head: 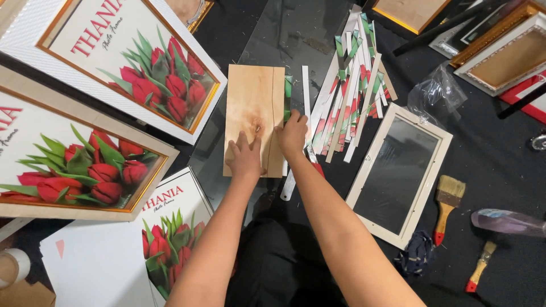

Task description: The person uses a utility knife and a wooden board as a straight edge to cut thin strips from printed paper sheets on a workshop table.

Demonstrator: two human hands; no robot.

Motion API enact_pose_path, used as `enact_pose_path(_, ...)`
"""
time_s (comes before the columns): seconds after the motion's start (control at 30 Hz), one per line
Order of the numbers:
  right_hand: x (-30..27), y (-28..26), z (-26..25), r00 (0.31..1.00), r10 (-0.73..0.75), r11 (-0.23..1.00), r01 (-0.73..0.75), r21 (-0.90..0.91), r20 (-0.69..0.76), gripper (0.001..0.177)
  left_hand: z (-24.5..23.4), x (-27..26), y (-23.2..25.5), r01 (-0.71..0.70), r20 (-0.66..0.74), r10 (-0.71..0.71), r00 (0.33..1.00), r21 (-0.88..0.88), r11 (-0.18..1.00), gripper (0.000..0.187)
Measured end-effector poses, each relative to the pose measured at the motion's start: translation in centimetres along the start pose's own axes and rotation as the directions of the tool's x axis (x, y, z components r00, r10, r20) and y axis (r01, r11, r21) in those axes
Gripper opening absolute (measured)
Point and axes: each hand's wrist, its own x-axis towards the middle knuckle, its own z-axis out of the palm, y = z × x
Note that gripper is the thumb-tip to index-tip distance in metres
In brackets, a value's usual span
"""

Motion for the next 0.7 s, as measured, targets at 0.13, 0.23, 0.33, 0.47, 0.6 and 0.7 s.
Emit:
enact_pose_path(0.13, -0.5, 0.5, -1.1, 0.966, -0.237, 0.955, 0.211, -0.211, -0.106, 0.082, -0.1, 0.3, 0.0, -0.005, 0.013, 0.004, 1.000, 0.034, 0.999, 0.104)
enact_pose_path(0.23, -1.3, 4.1, -2.3, 0.942, -0.223, 0.974, 0.224, -0.024, -0.249, 0.047, 0.7, 0.4, 0.1, -0.008, -0.024, 0.010, 1.000, 0.080, 0.997, 0.103)
enact_pose_path(0.33, -4.0, 9.0, -4.8, 0.881, -0.265, 0.963, 0.263, -0.059, -0.392, 0.009, 1.7, 0.9, 0.4, -0.005, -0.054, 0.012, 0.998, 0.115, 0.993, 0.102)
enact_pose_path(0.47, -7.9, 16.5, -4.2, 0.981, -0.126, 0.984, 0.105, -0.141, -0.150, 0.033, 1.2, 0.2, 0.9, 0.008, -0.090, 0.003, 0.996, 0.117, 0.993, 0.101)
enact_pose_path(0.6, -12.0, 16.7, -4.5, 0.997, -0.072, 0.983, 0.070, -0.170, -0.008, 0.075, -0.1, -1.3, 1.4, 0.034, -0.080, -0.024, 0.997, 0.128, 0.991, 0.110)
enact_pose_path(0.7, -11.9, 16.7, -4.6, 0.994, -0.107, 0.960, 0.102, -0.259, -0.007, 0.072, 1.1, 0.0, 1.0, 0.029, -0.096, -0.016, 0.995, 0.137, 0.990, 0.116)
